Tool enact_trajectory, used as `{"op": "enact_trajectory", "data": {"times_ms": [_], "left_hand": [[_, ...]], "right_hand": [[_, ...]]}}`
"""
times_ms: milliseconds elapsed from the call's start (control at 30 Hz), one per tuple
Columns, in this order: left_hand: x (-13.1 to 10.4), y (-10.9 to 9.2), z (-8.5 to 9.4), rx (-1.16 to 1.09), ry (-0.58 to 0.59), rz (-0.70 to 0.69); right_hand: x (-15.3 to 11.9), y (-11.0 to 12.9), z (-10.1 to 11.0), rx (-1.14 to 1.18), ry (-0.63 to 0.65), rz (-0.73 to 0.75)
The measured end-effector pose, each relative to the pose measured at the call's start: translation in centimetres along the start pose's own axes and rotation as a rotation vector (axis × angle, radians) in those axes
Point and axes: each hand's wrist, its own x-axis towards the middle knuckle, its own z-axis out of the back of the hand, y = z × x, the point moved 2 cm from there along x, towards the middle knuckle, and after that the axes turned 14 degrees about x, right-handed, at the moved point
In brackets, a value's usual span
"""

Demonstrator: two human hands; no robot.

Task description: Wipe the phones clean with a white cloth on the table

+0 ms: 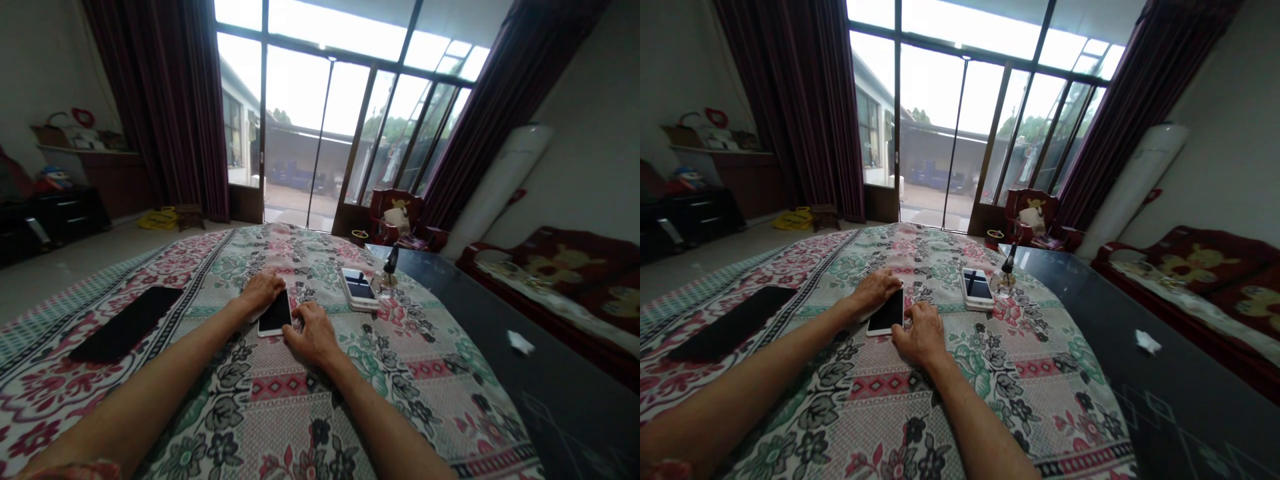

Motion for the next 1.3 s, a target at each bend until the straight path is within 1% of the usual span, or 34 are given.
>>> {"op": "enact_trajectory", "data": {"times_ms": [100, 200, 333, 433, 600, 833, 933, 1067, 1167, 1300], "left_hand": [[-0.8, -0.3, 0.4, -0.036, 0.010, -0.073], [-1.6, -0.7, 0.4, -0.083, 0.007, -0.117], [-2.4, -1.1, 0.5, -0.104, -0.010, -0.152], [-2.9, -1.4, 0.8, -0.106, -0.014, -0.199], [-3.4, -1.5, 1.7, -0.145, 0.020, -0.246], [-3.9, -2.1, 2.6, -0.145, 0.064, -0.296], [-4.0, -2.4, 2.3, -0.150, 0.043, -0.274], [-3.3, -2.1, 1.3, -0.157, 0.008, -0.145], [-2.6, -1.1, 0.6, -0.154, -0.016, -0.046], [-2.0, 0.8, 0.1, -0.107, -0.031, 0.066]], "right_hand": [[0.6, -0.1, 0.6, -0.006, 0.078, 0.008], [0.7, -0.3, 1.0, -0.013, 0.118, 0.064], [0.4, -0.5, 1.1, -0.031, 0.088, 0.143], [0.1, -0.7, 0.9, -0.017, 0.080, 0.163], [0.0, -0.7, 0.9, 0.010, 0.058, 0.183], [-0.1, -0.6, 0.9, 0.045, 0.040, 0.205], [-0.1, -0.5, 0.9, 0.033, 0.042, 0.202], [-0.1, -0.4, 1.0, 0.031, 0.046, 0.215], [-0.1, -0.2, 1.1, 0.040, 0.080, 0.248], [-0.1, -0.2, 1.2, 0.027, 0.132, 0.265]]}}
